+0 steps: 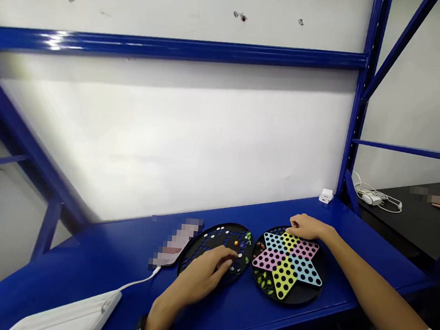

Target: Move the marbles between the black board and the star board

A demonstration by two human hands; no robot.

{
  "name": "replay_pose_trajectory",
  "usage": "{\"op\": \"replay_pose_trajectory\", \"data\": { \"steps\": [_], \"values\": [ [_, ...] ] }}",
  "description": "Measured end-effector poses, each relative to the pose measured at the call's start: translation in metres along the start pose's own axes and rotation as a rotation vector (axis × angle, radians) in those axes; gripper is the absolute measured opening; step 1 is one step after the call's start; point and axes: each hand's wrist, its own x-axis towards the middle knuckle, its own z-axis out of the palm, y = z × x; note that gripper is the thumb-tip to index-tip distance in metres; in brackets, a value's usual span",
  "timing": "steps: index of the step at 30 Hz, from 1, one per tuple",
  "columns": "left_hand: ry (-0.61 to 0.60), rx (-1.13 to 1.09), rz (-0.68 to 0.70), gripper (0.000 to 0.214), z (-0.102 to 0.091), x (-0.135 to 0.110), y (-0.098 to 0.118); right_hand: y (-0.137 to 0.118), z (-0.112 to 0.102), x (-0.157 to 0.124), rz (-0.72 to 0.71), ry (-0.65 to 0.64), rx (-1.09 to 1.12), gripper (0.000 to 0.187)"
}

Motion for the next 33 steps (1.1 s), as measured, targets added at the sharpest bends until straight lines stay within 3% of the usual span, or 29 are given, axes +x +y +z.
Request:
{"op": "replay_pose_trajectory", "data": {
  "steps": [16,21,26,30,33],
  "values": [
    [-0.094,-0.130,0.088,0.026,0.009,0.002,0.009,0.003,0.002,0.002,-0.015,-0.005,-0.026,0.038],
    [0.026,-0.078,0.034,0.028,0.008,0.007,0.003,0.002,0.001,0.002,-0.009,0.005,-0.020,0.037],
    [0.128,0.057,0.038,0.033,-0.006,0.032,0.016,0.002,0.000,0.002,-0.010,0.005,-0.021,0.037],
    [0.020,0.210,0.094,0.031,-0.011,0.062,0.030,0.003,0.001,0.003,-0.012,0.016,-0.033,0.036],
    [-0.078,0.277,0.076,0.025,-0.005,0.077,0.028,0.003,0.001,0.003,-0.007,0.009,-0.029,0.036]
  ]
}}
